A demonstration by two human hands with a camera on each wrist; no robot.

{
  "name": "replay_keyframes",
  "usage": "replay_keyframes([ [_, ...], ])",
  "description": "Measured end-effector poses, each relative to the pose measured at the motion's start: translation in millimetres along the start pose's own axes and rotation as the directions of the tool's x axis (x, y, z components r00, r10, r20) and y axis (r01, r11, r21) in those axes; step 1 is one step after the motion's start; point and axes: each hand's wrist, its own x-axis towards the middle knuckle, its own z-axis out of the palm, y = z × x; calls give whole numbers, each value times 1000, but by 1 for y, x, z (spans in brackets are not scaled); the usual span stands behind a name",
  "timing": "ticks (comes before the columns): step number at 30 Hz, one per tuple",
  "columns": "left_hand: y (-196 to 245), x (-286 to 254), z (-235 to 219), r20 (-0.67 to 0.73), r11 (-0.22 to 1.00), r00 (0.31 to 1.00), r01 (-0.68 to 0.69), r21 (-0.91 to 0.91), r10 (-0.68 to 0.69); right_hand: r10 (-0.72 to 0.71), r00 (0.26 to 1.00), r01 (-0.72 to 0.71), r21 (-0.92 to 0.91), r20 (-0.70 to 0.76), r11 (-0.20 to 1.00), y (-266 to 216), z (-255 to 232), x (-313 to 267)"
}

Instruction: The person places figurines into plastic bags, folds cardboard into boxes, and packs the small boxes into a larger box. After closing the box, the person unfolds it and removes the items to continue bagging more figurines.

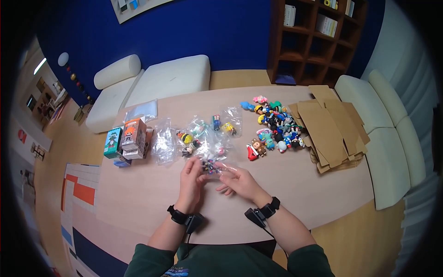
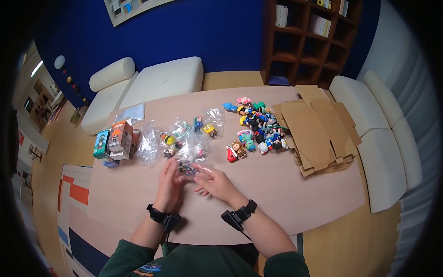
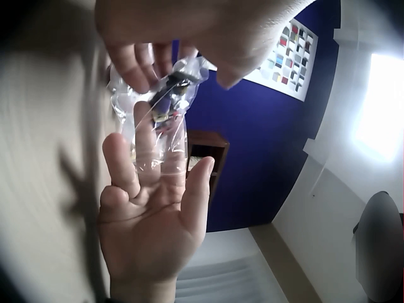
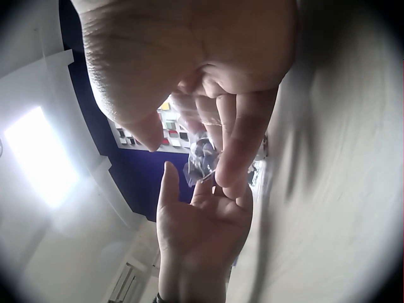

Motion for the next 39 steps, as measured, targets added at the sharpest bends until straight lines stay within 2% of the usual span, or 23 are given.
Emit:
replay_keyframes([
  [1, 3, 0, -1, 66, 991, 990, 122, 48, -125, -1, 1000, 1, -1, 2, 1000, -1, -1, 0],
  [2, -2, 3, -4, 20, 993, 999, 41, 115, -44, 13, 1000, -13, 27, 12, 1000, -1, -3, 1],
  [5, -10, 11, -18, -32, 994, 999, -21, 108, 25, 39, 999, -41, 61, 34, 997, 5, -3, 5],
  [8, -14, 11, -20, -75, 999, 996, -49, 23, 50, 60, 997, -63, 82, 49, 995, 10, 0, 5],
  [13, -4, 9, -15, -126, 997, 989, -69, 44, 74, 90, 996, -93, 107, 26, 990, 3, 4, 3],
  [15, 1, 13, -21, -155, 995, 985, -70, 73, 80, 71, 997, -70, 38, -18, 997, 3, 4, 2],
  [17, 9, 19, -31, -238, 991, 962, -130, 29, 134, 82, 996, -81, 35, -22, 996, 1, 0, 3],
  [19, 16, 24, -41, -267, 990, 956, -133, -38, 119, 89, 996, -88, 33, -30, 996, 2, -3, 4],
  [21, 22, 34, -54, -327, 943, 913, -303, -138, 245, -37, 988, 44, 40, -153, 998, 5, -7, 5],
  [22, 33, 35, -55, -344, 927, 889, -359, -111, 303, -80, 979, 89, 37, -190, 995, 2, -9, 4],
  [23, 41, 37, -57, -344, 926, 889, -360, -112, 303, -81, 978, 89, 36, -190, 995, 1, -11, 4],
  [25, 54, 44, -63, -325, 828, 788, -561, -27, 523, -196, 927, 294, 293, -320, 910, -2, -14, 4],
  [26, 58, 51, -70, -337, 795, 746, -606, 12, 574, -229, 919, 336, 333, -320, 881, -5, -15, 4],
  [27, 61, 55, -73, -339, 793, 744, -609, 14, 576, -230, 920, 334, 333, -316, 881, -9, -14, 3],
  [28, 64, 58, -75, -172, 696, 679, -659, 285, 714, -240, 908, 373, 400, -344, 837, -13, -12, 2],
  [29, 67, 61, -77, 33, 516, 618, -684, 516, 786, -247, 895, 410, 463, -372, 786, -15, -10, 2],
  [30, 66, 67, -78, 118, 405, 623, -628, 664, 773, -236, 904, 392, 468, -358, 792, -14, -11, 3],
  [31, 62, 70, -84, 118, 404, 623, -628, 665, 773, -236, 904, 392, 470, -357, 791, -14, -10, 3],
  [32, 59, 73, -92, 209, 224, 697, -476, 851, 686, -219, 908, 375, 461, -357, 804, -14, -9, 4],
  [33, 55, 76, -99, 260, -5, 776, -315, 949, 575, -204, 910, 361, 451, -360, 816, -14, -9, 4],
  [35, 48, 78, -105, 238, 0, 787, -290, 957, 569, -216, 916, 358, 445, -339, 821, -13, -11, 4],
  [37, 43, 76, -112, 202, -11, 855, -224, 975, 478, -213, 927, 338, 445, -307, 829, -4, -14, 5],
  [39, 41, 75, -113, 179, 17, 843, -218, 976, 508, -216, 928, 264, 125, -303, 956, 11, -22, 13],
])
